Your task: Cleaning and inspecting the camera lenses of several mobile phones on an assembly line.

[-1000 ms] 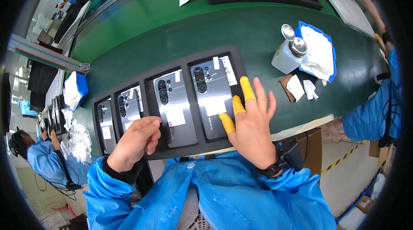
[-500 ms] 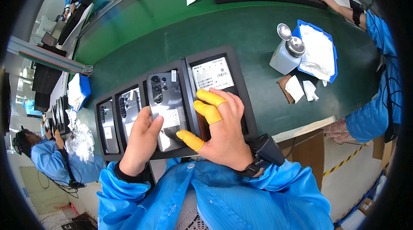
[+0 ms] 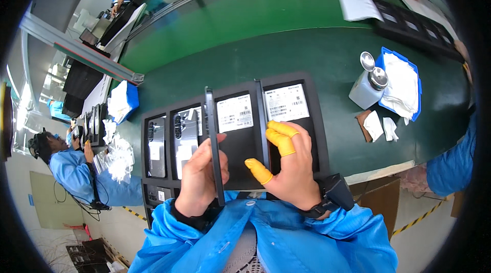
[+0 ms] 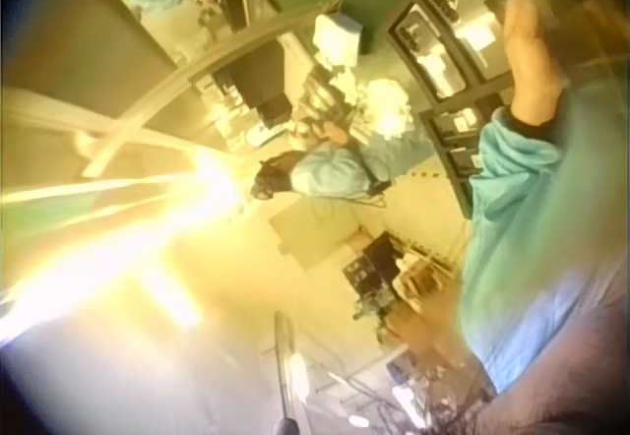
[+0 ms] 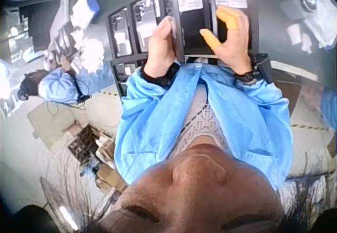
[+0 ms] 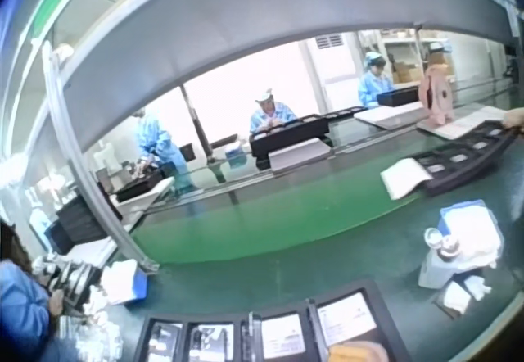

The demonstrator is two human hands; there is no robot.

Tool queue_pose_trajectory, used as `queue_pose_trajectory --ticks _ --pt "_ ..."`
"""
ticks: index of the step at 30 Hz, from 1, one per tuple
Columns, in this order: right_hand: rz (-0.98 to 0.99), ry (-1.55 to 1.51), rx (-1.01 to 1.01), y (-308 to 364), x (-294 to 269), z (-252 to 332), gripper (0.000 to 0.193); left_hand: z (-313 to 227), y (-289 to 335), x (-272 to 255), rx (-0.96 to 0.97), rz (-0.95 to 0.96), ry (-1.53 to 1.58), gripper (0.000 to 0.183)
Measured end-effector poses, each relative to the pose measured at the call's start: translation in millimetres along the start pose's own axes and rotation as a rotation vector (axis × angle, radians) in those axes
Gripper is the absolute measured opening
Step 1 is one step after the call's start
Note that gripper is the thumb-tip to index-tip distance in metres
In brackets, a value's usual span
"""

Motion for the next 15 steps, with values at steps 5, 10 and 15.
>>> queue_pose_trajectory --ticks 5,10,15 --pt "0.009 -0.008 0.010 -0.4 1.3 0.2 0.054 10.8 -6.3 -11.9 -0.068 0.040 0.088 0.039" --pt "-0.006 -0.017 -0.020 -3.7 2.3 0.9 0.053 9.8 -12.5 -16.8 -0.081 0.115 0.104 0.038" --pt "0.007 -0.001 -0.010 -3.2 3.5 1.1 0.053 11.9 -16.9 -22.0 -0.095 0.131 0.179 0.039"
Point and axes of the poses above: each hand's wrist, its own y-axis away from the middle knuckle, its own x-axis out of the palm, z = x × y, the point moved 3 cm from there along -y, towards the middle knuckle, and after that the axes turned 3 degrees about x, right-handed, at the moved point
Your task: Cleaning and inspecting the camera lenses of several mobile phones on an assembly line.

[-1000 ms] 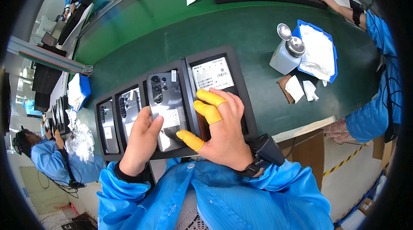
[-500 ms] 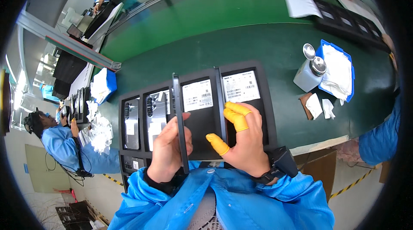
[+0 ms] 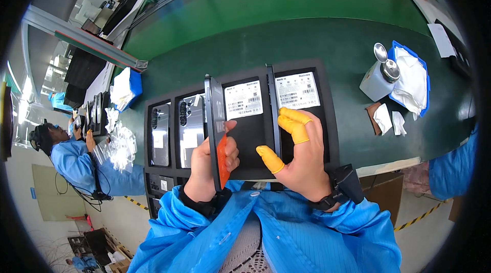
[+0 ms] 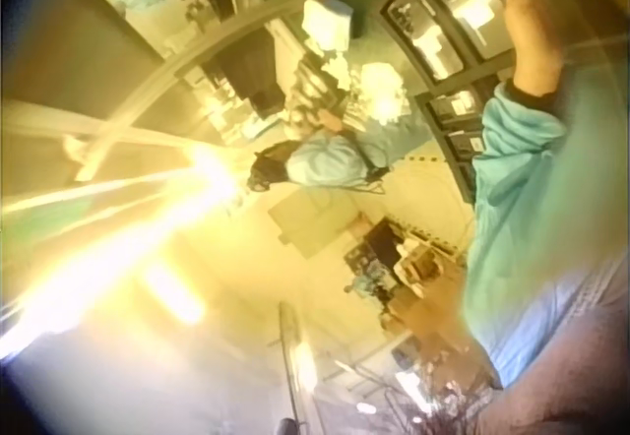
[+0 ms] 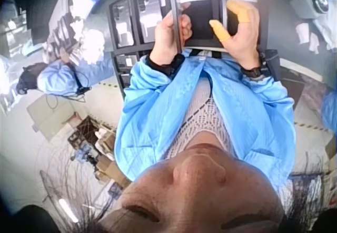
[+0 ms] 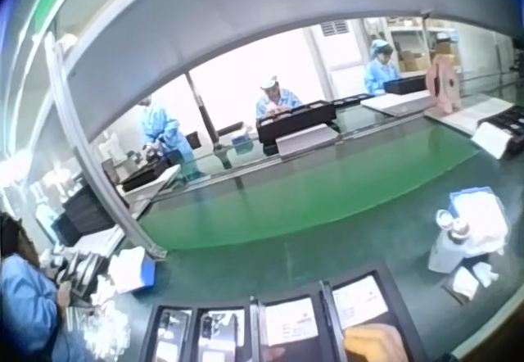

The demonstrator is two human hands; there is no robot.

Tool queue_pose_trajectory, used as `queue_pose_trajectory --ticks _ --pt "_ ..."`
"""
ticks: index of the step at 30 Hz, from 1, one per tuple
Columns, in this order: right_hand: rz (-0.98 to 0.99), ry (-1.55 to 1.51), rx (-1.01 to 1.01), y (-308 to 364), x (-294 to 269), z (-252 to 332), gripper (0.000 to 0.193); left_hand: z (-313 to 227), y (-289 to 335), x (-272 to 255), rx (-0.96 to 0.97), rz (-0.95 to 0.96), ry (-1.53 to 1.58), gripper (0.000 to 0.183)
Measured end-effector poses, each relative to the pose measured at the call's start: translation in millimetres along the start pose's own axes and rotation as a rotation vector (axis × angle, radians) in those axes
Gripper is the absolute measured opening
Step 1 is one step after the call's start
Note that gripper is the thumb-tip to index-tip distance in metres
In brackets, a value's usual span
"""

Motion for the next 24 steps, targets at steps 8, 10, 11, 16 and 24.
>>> queue_pose_trajectory --ticks 8,10,11,16,24 --pt "-0.003 -0.017 0.011 2.7 -0.8 -0.4 0.054 1.4 3.7 2.3 0.042 0.000 0.042 0.037" --pt "-0.001 -0.023 0.014 2.6 -0.3 -0.4 0.053 3.6 3.5 0.7 0.056 0.009 0.028 0.037" --pt "0.003 -0.027 0.020 2.2 0.1 -0.7 0.053 3.8 2.9 0.6 0.068 0.015 0.017 0.037" --pt "-0.002 -0.042 0.022 1.7 -0.4 -0.6 0.053 4.2 5.3 5.0 0.084 0.003 -0.020 0.038" --pt "0.000 -0.039 0.031 1.8 -1.1 0.3 0.052 4.8 5.3 5.5 0.094 0.015 -0.038 0.038"
Point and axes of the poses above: each hand's wrist, its own y-axis away from the middle knuckle, its own x-axis out of the palm, z = x × y, the point moved 3 cm from there along -y, towards the middle knuckle, and after that the axes turned 3 degrees about x, right-handed, at the moved point
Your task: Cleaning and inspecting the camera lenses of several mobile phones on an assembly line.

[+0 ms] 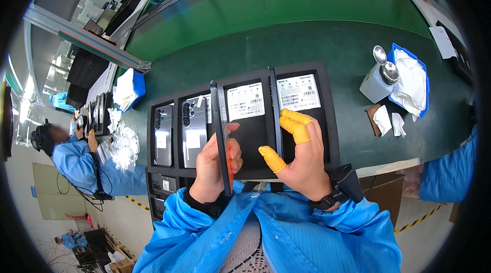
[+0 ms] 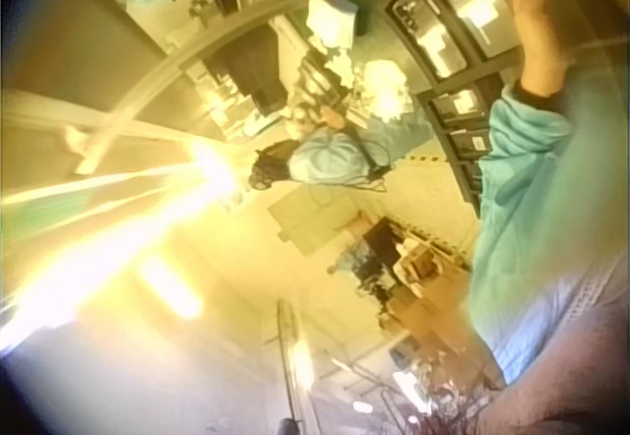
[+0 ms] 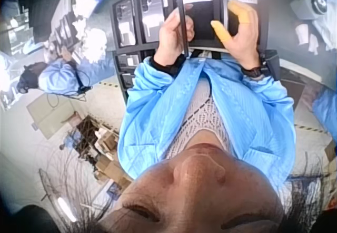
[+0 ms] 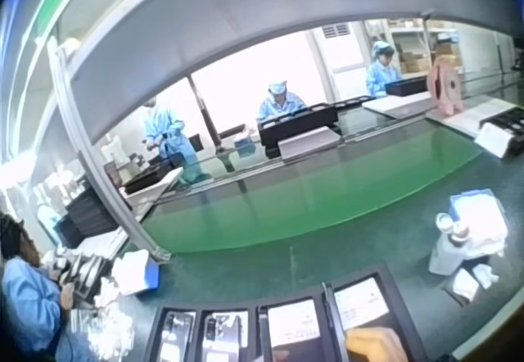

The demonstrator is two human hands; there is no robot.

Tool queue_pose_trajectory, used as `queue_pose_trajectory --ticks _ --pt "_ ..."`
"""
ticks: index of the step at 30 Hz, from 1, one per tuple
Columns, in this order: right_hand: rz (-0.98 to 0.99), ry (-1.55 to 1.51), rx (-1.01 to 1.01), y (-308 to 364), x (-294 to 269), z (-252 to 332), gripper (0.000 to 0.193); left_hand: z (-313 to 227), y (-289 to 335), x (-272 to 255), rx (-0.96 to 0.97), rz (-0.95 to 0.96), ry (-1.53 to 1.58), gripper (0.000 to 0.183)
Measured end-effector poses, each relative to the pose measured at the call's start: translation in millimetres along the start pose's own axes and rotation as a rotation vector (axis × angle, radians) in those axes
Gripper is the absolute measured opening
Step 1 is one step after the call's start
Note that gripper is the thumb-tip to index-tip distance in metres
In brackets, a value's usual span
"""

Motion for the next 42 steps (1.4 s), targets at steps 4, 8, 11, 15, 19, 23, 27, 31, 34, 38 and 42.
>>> queue_pose_trajectory --ticks 4,8,11,15,19,23,27,31,34,38,42 --pt "0.001 -0.002 -0.001 0.3 1.1 -0.8 0.052 -1.0 -0.9 -1.4 -0.019 0.007 0.010 0.038" --pt "0.010 -0.011 0.012 0.3 1.9 -1.1 0.054 -3.9 -3.3 -1.8 -0.067 -0.013 0.058 0.038" --pt "0.012 -0.017 0.001 -0.4 2.5 -0.3 0.054 -2.8 -4.6 -6.0 -0.089 -0.006 0.071 0.038" --pt "0.012 -0.030 -0.003 -0.7 2.6 -1.3 0.054 -3.1 -4.7 -4.8 -0.096 -0.009 0.074 0.039" --pt "0.015 -0.058 0.060 -0.6 -3.4 0.1 0.054 -1.3 -6.0 -4.2 -0.114 0.022 0.070 0.041" --pt "0.071 0.039 0.222 -2.9 -21.7 2.5 0.054 5.9 -8.4 -9.0 -0.059 0.122 0.129 0.045" --pt "0.089 0.271 0.140 3.7 -28.1 -11.9 0.037 2.8 -3.9 -12.5 -0.017 0.079 0.115 0.051" --pt "0.107 0.313 0.064 16.7 -32.9 -21.0 0.022 5.4 -10.1 -21.5 -0.018 0.076 0.052 0.050" --pt "0.071 0.343 0.089 16.2 -58.3 -22.9 0.025 7.9 -11.4 -15.0 -0.012 0.071 0.111 0.042" --pt "-0.117 0.622 0.215 6.7 -126.0 -52.5 0.021 10.7 -12.1 -18.4 0.010 0.096 0.121 0.042" --pt "-0.110 0.922 0.451 24.7 -180.1 -90.1 0.019 10.4 -11.1 -14.3 0.020 0.100 0.113 0.043"
Point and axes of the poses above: each hand's wrist, its own y-axis away from the middle knuckle, its own x-axis out of the palm, z = x × y, the point moved 3 cm from there along -y, towards the middle knuckle, and after that the axes turned 3 degrees about x, right-handed, at the moved point
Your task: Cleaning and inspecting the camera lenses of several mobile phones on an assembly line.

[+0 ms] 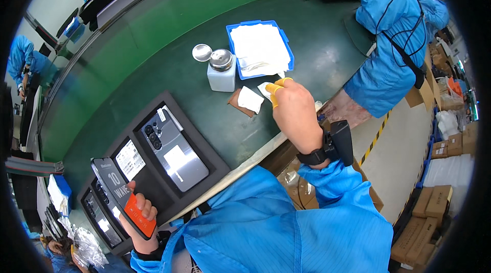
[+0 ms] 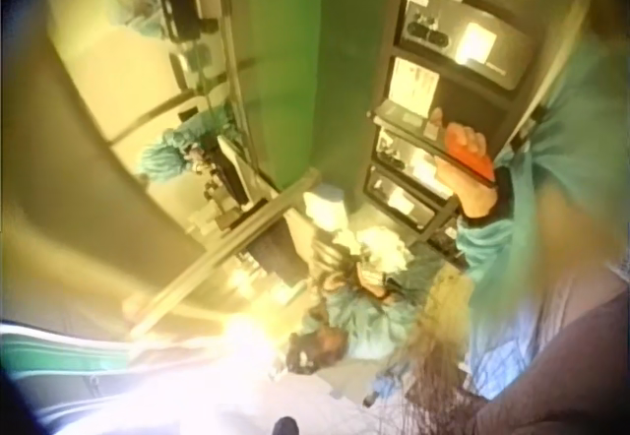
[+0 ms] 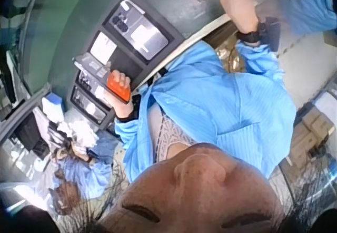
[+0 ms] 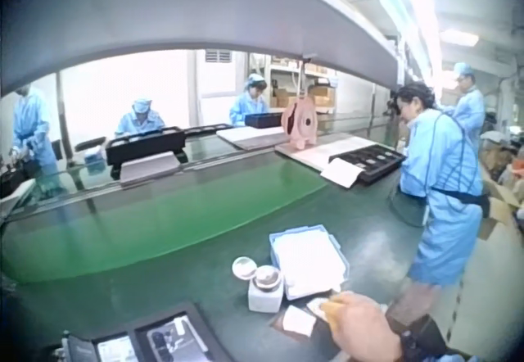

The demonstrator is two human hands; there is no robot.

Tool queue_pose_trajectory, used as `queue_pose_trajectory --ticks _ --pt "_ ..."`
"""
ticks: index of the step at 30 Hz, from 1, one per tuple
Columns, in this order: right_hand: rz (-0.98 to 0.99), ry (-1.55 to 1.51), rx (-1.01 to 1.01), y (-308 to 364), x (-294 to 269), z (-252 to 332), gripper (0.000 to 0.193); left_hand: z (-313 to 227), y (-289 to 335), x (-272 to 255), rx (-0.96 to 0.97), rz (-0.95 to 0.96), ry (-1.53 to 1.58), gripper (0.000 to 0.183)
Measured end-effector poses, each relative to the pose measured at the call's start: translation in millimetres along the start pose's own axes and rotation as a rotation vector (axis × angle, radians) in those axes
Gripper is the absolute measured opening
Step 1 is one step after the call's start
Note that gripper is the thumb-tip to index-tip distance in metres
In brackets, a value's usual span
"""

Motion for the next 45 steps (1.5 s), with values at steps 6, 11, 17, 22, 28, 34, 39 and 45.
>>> queue_pose_trajectory --ticks 6,11,17,22,28,34,39,45 --pt "0.117 0.059 -0.016 3.7 22.6 -18.8 0.021 -0.8 -2.6 1.4 -0.004 -0.076 0.005 0.046" --pt "-0.198 -0.185 -0.170 -21.4 -35.0 50.0 0.024 -4.6 -0.2 -4.7 -0.034 -0.078 0.008 0.045" --pt "-0.162 -0.012 -0.324 -62.7 -9.8 73.5 0.027 -3.8 3.3 -1.0 -0.052 0.020 -0.069 0.054" --pt "-0.246 -0.222 -0.319 -54.8 -23.8 99.9 0.034 -5.6 3.7 13.3 -0.100 -0.023 -0.064 0.041" --pt "-0.055 -0.574 -0.743 -19.9 -24.3 209.1 0.041 -7.5 7.5 12.5 -0.083 -0.039 -0.118 0.039" --pt "-0.061 -0.707 -0.966 -10.3 -8.1 255.4 0.034 -6.5 9.0 13.9 -0.082 -0.001 -0.172 0.040" --pt "0.000 -0.693 -1.008 11.6 -3.8 254.0 0.029 -3.0 7.2 5.1 -0.101 -0.039 -0.133 0.038" --pt "0.135 -0.758 -1.071 63.0 -8.0 238.8 0.022 -7.9 8.4 8.6 -0.036 -0.067 -0.127 0.036"
Point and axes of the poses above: each hand's wrist, its own y-axis away from the middle knuckle, its own x-axis out of the palm, z = x × y, the point moved 3 cm from there along -y, towards the middle knuckle, and after that the axes turned 3 degrees about x, right-handed, at the moved point
